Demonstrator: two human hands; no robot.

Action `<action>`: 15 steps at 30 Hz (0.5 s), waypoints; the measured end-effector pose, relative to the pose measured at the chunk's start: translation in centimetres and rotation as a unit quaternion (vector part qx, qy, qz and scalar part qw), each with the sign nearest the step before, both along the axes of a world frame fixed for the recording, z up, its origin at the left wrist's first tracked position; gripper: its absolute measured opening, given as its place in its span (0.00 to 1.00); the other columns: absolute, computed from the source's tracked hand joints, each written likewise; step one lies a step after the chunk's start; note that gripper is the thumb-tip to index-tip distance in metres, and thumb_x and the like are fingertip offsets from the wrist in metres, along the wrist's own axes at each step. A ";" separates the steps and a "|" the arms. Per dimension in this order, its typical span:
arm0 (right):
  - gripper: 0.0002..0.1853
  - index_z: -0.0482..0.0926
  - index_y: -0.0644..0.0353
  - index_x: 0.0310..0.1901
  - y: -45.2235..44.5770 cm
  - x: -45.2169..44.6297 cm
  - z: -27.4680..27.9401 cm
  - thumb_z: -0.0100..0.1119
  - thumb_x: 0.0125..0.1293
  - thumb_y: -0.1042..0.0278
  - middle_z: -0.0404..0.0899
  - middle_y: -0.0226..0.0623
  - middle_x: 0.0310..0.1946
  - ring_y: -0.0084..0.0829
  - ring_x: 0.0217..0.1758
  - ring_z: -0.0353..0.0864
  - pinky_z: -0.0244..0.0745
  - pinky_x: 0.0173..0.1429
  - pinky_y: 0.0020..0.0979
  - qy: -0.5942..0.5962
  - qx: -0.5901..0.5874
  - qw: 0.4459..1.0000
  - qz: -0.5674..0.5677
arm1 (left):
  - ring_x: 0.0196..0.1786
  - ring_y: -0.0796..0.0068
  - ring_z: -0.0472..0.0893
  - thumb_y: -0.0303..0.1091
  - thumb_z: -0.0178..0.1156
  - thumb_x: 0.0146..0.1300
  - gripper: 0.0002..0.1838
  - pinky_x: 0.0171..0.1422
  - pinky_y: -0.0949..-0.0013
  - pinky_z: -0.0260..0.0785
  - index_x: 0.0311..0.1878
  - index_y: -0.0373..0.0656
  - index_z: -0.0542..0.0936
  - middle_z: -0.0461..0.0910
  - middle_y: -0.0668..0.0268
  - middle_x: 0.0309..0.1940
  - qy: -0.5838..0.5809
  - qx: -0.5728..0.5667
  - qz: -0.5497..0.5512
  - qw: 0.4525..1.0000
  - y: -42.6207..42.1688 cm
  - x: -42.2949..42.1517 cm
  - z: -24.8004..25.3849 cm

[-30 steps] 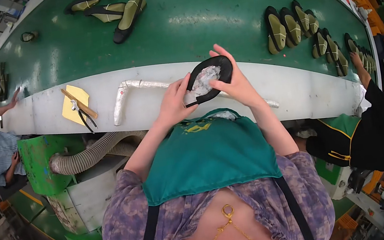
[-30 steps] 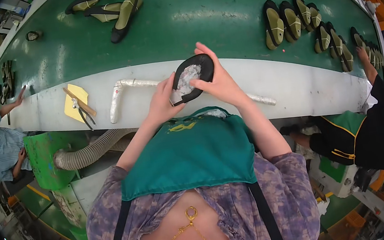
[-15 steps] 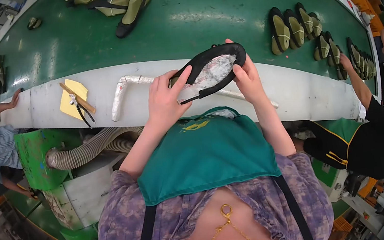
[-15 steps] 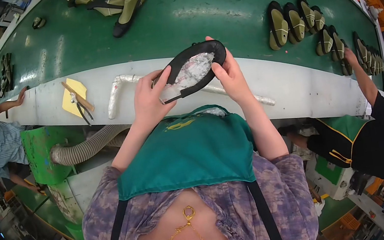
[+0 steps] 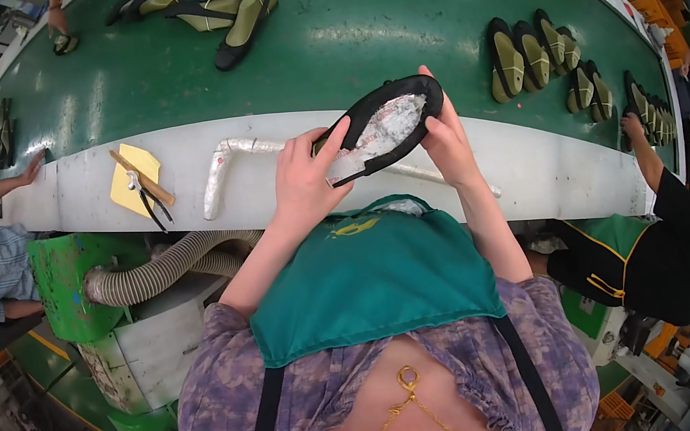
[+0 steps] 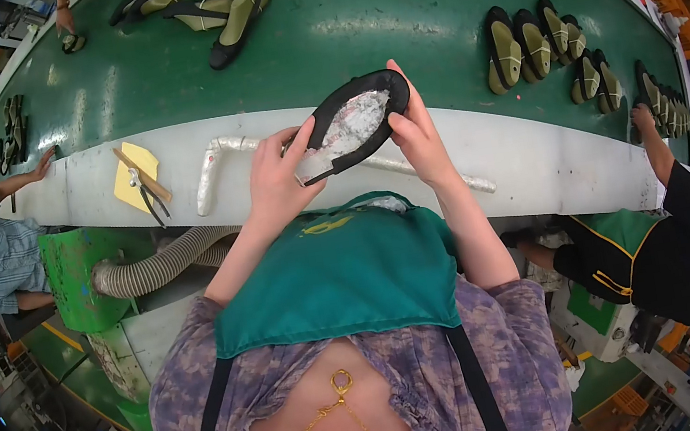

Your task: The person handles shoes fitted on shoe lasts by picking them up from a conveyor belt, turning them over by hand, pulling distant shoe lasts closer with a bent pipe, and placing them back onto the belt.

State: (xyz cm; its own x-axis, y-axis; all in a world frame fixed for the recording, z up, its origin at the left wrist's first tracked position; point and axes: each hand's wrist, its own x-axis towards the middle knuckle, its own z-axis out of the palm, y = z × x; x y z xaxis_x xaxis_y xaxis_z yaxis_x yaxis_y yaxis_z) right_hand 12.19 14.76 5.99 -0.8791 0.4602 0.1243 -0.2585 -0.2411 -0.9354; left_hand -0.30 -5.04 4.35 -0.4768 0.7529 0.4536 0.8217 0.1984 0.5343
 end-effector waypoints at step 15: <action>0.41 0.29 0.48 0.76 -1.2 -0.8 -0.7 0.36 0.75 0.41 0.44 0.55 0.75 0.49 0.74 0.57 0.58 0.74 0.44 -0.099 0.134 0.986 -0.001 | 0.56 0.64 0.76 0.54 0.48 0.71 0.33 0.62 0.63 0.69 0.69 0.40 0.63 0.72 0.51 0.59 -0.776 0.126 -0.143 0.602 3.7 -2.0 -5.1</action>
